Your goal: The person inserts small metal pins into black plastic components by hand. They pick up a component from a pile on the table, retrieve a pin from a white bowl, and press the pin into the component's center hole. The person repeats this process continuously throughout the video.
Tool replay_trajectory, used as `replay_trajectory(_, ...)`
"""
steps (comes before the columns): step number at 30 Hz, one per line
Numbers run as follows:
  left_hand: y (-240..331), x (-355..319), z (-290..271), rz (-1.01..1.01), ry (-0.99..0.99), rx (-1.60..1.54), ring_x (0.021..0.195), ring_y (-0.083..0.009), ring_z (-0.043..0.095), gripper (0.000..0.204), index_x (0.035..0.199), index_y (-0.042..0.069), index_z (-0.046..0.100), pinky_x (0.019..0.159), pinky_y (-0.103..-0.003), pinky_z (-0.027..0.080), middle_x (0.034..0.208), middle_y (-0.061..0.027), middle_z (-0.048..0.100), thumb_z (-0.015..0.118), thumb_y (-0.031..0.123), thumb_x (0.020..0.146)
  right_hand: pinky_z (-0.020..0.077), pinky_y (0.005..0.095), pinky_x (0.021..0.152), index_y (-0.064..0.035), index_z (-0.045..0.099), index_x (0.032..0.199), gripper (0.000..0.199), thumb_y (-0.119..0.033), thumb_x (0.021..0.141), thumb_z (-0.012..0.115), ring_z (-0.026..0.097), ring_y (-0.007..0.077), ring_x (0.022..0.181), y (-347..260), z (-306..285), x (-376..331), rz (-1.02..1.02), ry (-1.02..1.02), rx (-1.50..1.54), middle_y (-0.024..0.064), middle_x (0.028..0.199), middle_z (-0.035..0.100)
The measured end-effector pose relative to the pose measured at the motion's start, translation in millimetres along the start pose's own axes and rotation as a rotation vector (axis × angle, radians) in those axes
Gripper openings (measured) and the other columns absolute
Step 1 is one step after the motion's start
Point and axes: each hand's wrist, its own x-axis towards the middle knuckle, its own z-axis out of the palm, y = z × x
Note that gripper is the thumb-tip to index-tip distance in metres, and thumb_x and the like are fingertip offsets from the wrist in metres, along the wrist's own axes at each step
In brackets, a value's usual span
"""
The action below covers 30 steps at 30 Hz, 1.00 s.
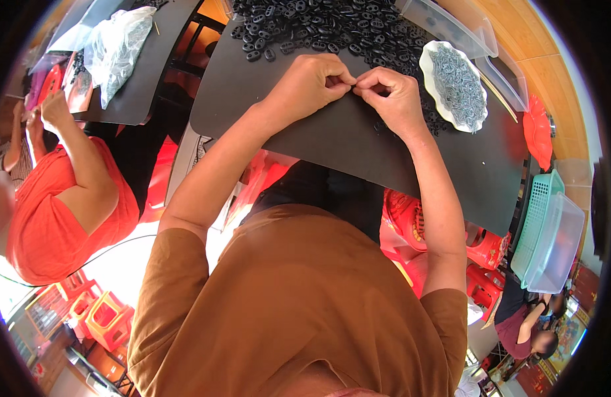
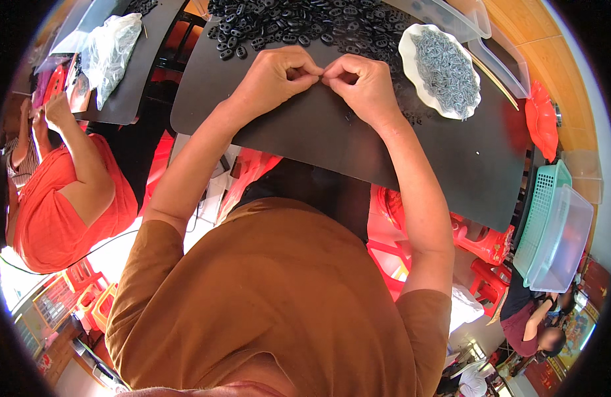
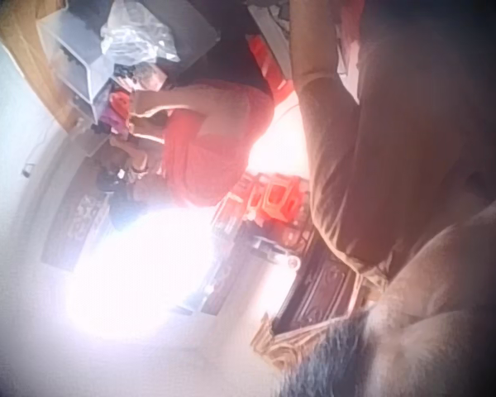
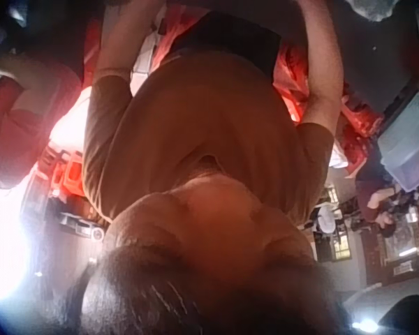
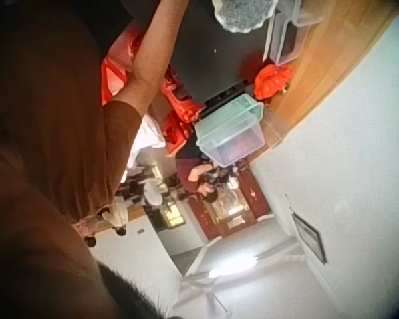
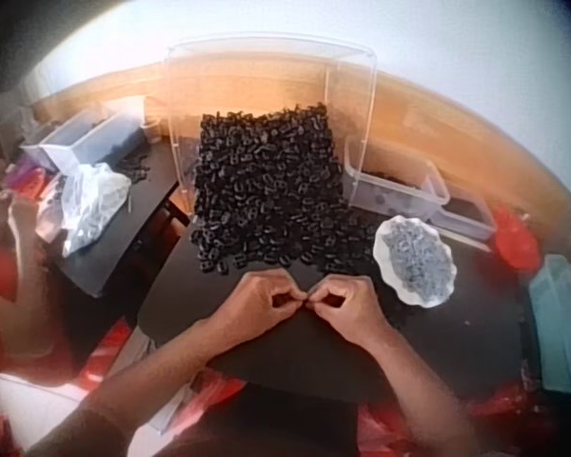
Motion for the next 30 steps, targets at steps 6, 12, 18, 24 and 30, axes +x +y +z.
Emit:
replay_trajectory(6,-2,0,0,0.027,0.004,0.025,0.071,-0.0113,0.064,0.007,0.088,-0.002,0.071,0.064,-0.025,0.052,0.084,-0.0055,0.067,0.069,-0.001,0.081,0.0523,0.0233,0.066,0.0001,0.069,0.080,0.006,0.005,0.077,0.069,0.066,0.0091,0.071,1,0,-1,-0.002,-0.016,-0.007,0.0044,0.081,0.071)
replay_trajectory(12,-4,0,-1,-0.008,-0.004,-0.034,0.070,-0.0118,0.065,0.008,0.089,-0.001,0.071,0.064,-0.025,0.053,0.085,-0.0070,0.068,0.069,0.000,0.081,0.0511,0.0238,0.064,-0.0007,0.069,0.081,0.006,0.003,0.077,0.070,0.065,0.0084,0.069,3,1,0,0.036,-0.023,-0.019,0.0044,0.079,0.070)
replay_trajectory(18,0,-4,-3,0.076,0.020,0.223,0.072,-0.0137,0.067,0.009,0.090,0.001,0.072,0.066,-0.026,0.053,0.081,-0.0080,0.068,0.071,0.002,0.081,0.0496,0.0229,0.063,-0.0013,0.070,0.081,0.006,0.001,0.077,0.072,0.063,0.0066,0.068,-6,1,0,0.036,-0.025,-0.067,0.0031,0.075,0.069)
replay_trajectory(24,3,-5,-9,-0.079,-0.008,-0.004,0.073,-0.0124,0.065,0.015,0.100,0.004,0.072,0.069,-0.026,0.052,0.084,-0.0080,0.070,0.066,0.008,0.088,0.0495,0.0215,0.065,-0.0022,0.068,0.085,0.006,-0.002,0.080,0.072,0.063,0.0059,0.070,-4,-4,1,0.161,-0.063,0.075,0.0009,0.077,0.068)
replay_trajectory(30,-7,-2,-16,-0.152,-0.036,-0.251,0.081,-0.0078,0.063,0.024,0.114,0.003,0.068,0.074,-0.024,0.052,0.091,-0.0026,0.070,0.062,0.013,0.093,0.0486,0.0206,0.065,-0.0025,0.065,0.090,0.009,-0.005,0.084,0.071,0.060,0.0061,0.071,-12,-7,4,0.259,-0.075,0.309,0.0005,0.078,0.066)
